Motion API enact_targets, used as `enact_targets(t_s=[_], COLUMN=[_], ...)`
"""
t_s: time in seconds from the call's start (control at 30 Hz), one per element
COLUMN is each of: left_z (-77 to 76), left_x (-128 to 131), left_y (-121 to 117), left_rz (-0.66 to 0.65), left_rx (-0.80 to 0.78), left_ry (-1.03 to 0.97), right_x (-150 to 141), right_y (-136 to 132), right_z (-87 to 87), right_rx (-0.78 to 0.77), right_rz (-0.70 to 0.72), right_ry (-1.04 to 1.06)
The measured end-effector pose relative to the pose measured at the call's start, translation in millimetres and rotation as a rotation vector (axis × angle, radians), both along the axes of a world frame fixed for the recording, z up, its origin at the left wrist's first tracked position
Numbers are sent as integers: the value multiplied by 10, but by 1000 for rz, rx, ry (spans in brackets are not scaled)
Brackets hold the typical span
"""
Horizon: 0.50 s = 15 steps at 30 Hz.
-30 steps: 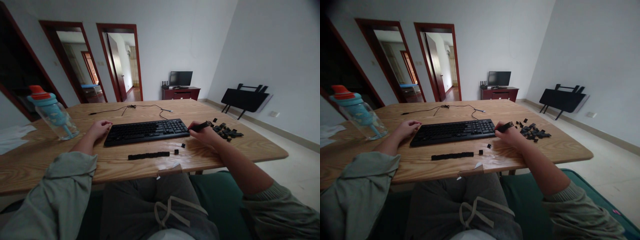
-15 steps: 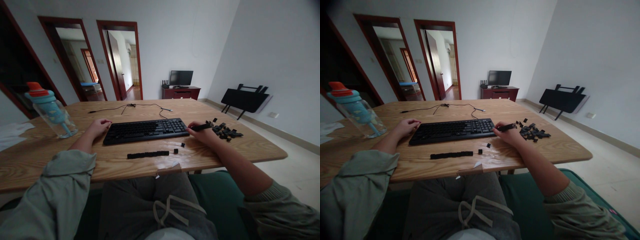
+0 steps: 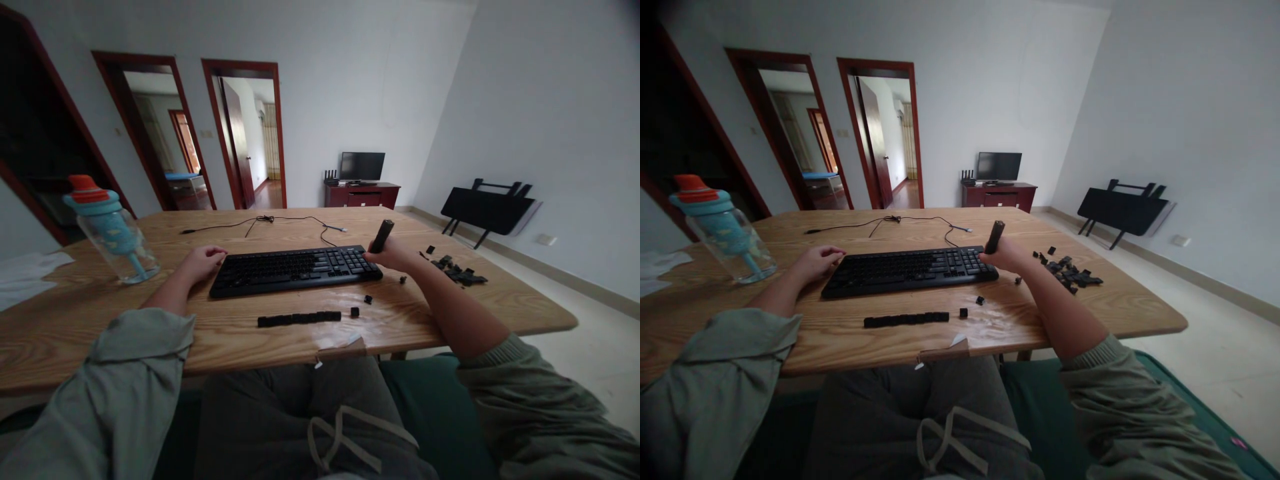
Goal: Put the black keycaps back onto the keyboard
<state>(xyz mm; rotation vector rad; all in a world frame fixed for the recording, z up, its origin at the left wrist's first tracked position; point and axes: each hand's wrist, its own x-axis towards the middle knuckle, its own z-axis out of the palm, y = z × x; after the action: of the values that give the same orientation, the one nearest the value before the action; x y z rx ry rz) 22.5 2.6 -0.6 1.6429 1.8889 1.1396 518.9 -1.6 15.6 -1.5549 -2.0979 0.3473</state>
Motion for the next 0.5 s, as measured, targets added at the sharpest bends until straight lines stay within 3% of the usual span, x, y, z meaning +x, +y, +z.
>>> enact_targets(t_s=[0.13,0.33,0.5], left_z=[-34,-72,-31], left_x=[-47,-91,-50], left_y=[46,88,54], left_rz=[-9,31,22], left_rx=[8,-49,-11], left_ry=[43,17,70], right_x=[42,23,86], right_y=[-36,-21,-10], right_z=[-148,-194,-212], right_rx=[42,-47,-195], right_rz=[4,50,104], right_ry=[-7,73,268])
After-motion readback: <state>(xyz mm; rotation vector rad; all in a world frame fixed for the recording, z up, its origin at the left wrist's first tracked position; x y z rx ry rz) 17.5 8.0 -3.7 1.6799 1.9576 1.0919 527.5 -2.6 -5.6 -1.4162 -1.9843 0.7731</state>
